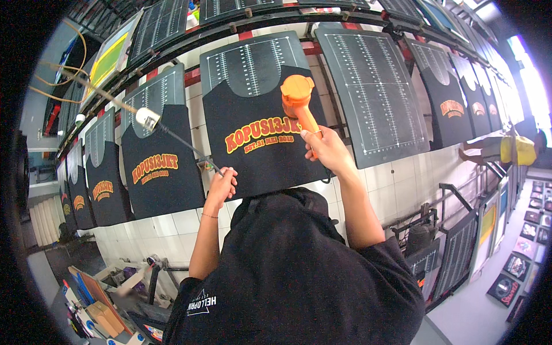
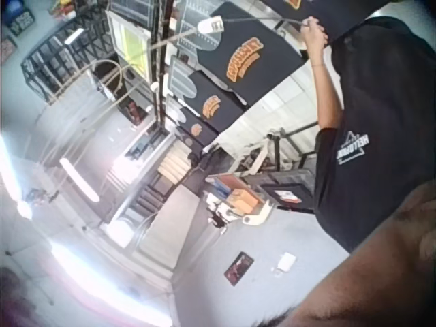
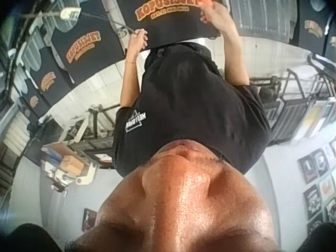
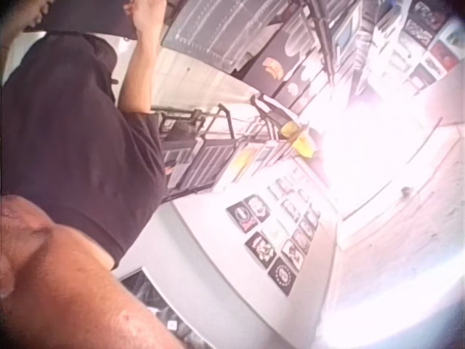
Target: The person uses a heat gun to dry ink on a series of black t-shirts mounted on a screen printing carousel, moving from one shirt to the next while smoothing the fabric by hand.
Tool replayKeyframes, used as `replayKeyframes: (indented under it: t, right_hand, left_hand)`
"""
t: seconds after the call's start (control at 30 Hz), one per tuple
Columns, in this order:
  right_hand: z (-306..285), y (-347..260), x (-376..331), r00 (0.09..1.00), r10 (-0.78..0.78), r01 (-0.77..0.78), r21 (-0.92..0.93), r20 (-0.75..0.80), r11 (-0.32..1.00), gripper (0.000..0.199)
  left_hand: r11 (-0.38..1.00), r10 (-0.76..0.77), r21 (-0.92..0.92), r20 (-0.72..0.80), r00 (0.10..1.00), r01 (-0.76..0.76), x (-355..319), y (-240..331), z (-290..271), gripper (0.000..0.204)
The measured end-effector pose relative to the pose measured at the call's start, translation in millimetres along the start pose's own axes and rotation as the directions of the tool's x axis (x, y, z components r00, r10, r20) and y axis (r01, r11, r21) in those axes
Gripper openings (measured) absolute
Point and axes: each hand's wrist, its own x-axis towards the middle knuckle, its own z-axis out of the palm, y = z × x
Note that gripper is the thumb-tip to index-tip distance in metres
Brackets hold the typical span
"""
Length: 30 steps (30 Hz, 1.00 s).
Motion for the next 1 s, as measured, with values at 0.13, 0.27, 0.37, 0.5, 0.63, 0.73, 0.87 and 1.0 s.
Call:
replayKeyframes:
  t: [0.13, 0.27, 0.37, 0.5, 0.63, 0.73, 0.87, 1.0]
  right_hand:
    - [-7.4, -12.2, -9.9, 0.994, 0.112, -0.111, -0.046, 0.011, 0.993, 0.036]
    - [5.5, -7.0, -3.3, 0.999, 0.039, -0.039, 0.003, -0.030, 0.999, 0.036]
    - [0.7, -8.2, -10.7, 0.994, 0.103, -0.104, -0.023, -0.038, 0.994, 0.035]
    - [2.5, -2.2, -17.8, 0.992, 0.085, -0.087, -0.020, -0.092, 0.996, 0.035]
    - [3.3, -3.0, -23.4, 0.988, 0.081, -0.081, 0.009, -0.131, 0.997, 0.036]
    - [2.4, -1.1, -29.9, 0.982, 0.098, -0.096, 0.025, -0.160, 0.995, 0.036]
    - [4.1, 6.6, -32.4, 0.979, 0.108, -0.097, 0.074, -0.174, 0.993, 0.037]
    - [5.8, 8.8, -38.5, 0.972, 0.125, -0.111, 0.082, -0.201, 0.990, 0.038]
  left_hand:
    - [0.993, 0.054, -0.101, -0.022, 0.998, -0.056, 10.8, -8.6, -2.9, 0.025]
    - [0.947, 0.316, 0.132, -0.197, 0.928, -0.294, 32.1, -29.0, -9.7, 0.021]
    - [0.736, 0.618, 0.449, -0.142, 0.773, -0.506, 32.7, -21.2, -12.4, 0.018]
    - [0.560, 0.776, 0.514, -0.050, 0.628, -0.650, 36.2, -6.7, -14.9, 0.022]
    - [0.711, 0.670, 0.035, -0.336, 0.662, -0.702, 68.8, -23.5, -15.0, 0.049]
    - [0.704, 0.354, -0.422, -0.490, 0.797, -0.572, 88.6, -31.0, -23.0, 0.069]
    - [0.746, 0.452, -0.265, -0.472, 0.757, -0.611, 98.5, -42.5, -35.7, 0.053]
    - [0.550, 0.817, 0.566, -0.211, 0.536, -0.615, 82.7, -10.3, -24.2, 0.037]
